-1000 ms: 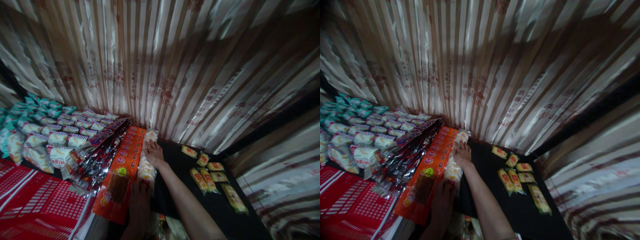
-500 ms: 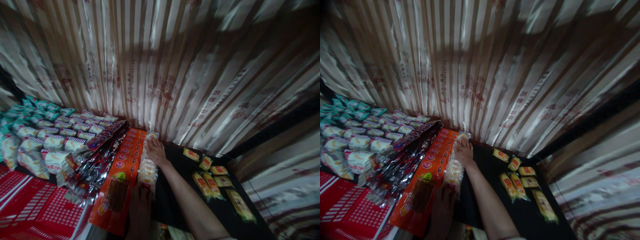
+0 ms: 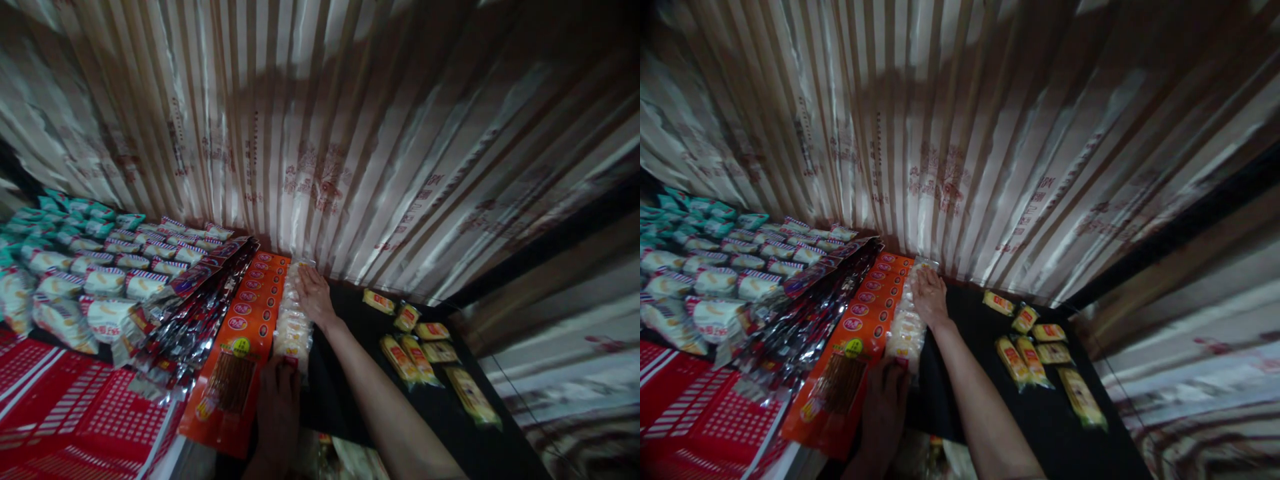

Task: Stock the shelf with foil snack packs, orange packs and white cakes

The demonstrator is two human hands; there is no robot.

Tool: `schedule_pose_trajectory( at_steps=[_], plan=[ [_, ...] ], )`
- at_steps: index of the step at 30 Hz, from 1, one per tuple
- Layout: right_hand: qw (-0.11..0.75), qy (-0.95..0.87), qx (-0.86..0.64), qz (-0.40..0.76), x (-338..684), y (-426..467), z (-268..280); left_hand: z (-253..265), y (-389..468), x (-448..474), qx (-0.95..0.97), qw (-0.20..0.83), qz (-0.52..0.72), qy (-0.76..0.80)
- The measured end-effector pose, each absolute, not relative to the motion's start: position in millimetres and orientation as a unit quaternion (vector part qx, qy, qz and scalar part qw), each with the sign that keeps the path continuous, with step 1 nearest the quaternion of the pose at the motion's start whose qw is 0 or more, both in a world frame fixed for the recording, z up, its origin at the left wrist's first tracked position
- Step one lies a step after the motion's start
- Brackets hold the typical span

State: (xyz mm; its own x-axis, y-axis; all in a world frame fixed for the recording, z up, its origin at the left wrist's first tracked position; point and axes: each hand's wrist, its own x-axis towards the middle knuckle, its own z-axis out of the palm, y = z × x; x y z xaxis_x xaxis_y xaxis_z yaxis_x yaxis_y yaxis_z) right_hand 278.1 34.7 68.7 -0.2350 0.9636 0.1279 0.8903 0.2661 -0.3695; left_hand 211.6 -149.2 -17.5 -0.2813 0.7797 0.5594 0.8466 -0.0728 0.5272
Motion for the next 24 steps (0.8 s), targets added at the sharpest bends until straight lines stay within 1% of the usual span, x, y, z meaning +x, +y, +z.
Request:
schedule_pose_trajectory(
  at_steps=[3, 5, 7, 9, 12, 14, 16, 19, 24],
  plan=[
    [0.315, -0.755, -0.563, 0.117, 295, 4, 71, -19, -152, 209, -0.617, 0.061, -0.424, -0.661],
    [0.392, -0.731, -0.545, 0.122, 310, -28, 73, -18, -156, 207, -0.637, 0.071, -0.446, -0.625],
    [0.443, -0.704, -0.541, 0.124, 327, -65, 73, -17, -164, 205, -0.666, 0.070, -0.464, -0.580],
    [0.465, -0.677, -0.555, 0.131, 344, -106, 67, -15, -177, 206, -0.701, 0.043, -0.462, -0.542],
    [0.460, -0.652, -0.580, 0.166, 370, -165, 47, -16, -205, 212, -0.753, -0.033, -0.406, -0.516],
    [0.421, -0.648, -0.603, 0.197, 383, -199, 29, -22, -226, 219, -0.774, -0.072, -0.339, -0.529],
    [0.375, -0.639, -0.628, 0.236, 391, -225, 11, -32, -242, 226, -0.781, -0.084, -0.269, -0.558],
    [0.316, -0.651, -0.621, 0.303, 391, -252, -11, -51, -255, 235, -0.791, -0.079, -0.196, -0.574],
    [0.326, -0.639, -0.615, 0.325, 374, -269, -19, -75, -254, 239, -0.780, -0.108, -0.149, -0.598]
  ],
)
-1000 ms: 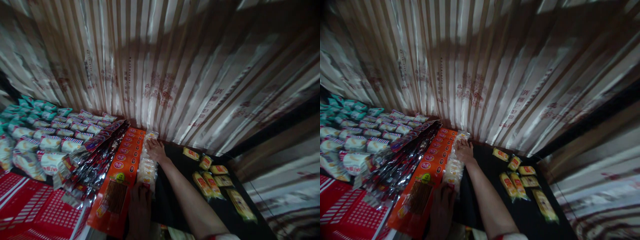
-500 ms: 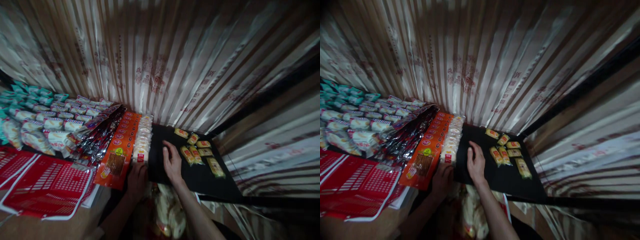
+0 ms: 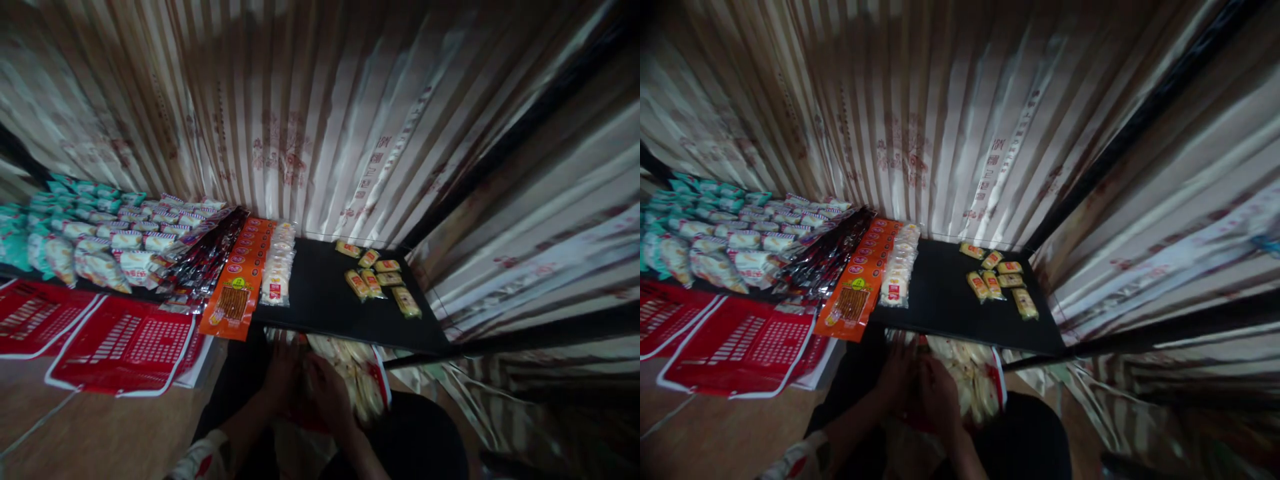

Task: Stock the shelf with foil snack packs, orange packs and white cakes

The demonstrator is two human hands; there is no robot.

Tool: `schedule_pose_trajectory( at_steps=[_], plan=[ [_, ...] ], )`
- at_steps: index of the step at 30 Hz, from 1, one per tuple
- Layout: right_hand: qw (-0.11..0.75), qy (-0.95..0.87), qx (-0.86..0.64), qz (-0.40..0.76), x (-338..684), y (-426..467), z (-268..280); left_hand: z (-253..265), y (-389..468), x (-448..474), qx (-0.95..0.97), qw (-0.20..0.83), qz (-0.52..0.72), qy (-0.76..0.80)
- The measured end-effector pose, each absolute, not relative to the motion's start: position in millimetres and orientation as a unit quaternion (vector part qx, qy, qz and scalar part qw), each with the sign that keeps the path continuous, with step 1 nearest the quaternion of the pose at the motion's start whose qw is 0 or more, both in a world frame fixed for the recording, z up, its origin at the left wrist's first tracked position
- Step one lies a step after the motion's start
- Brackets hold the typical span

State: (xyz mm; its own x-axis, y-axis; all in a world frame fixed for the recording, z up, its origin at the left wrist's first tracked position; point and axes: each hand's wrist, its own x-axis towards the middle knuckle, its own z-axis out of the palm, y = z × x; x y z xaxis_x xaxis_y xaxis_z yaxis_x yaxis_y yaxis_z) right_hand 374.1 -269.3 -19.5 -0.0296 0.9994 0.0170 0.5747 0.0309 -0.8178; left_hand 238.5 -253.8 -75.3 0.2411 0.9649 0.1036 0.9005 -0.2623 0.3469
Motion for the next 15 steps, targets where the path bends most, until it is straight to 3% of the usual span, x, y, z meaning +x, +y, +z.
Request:
schedule_pose_trajectory(
  at_steps=[10, 15],
  plan=[
    [0.353, -0.624, -0.614, 0.330, 362, -274, -12, -51, -264, 238, 0.802, 0.103, 0.120, 0.575],
    [0.381, -0.599, -0.632, 0.310, 374, -277, -12, -35, -279, 233, 0.790, 0.147, 0.169, 0.571]
  ],
)
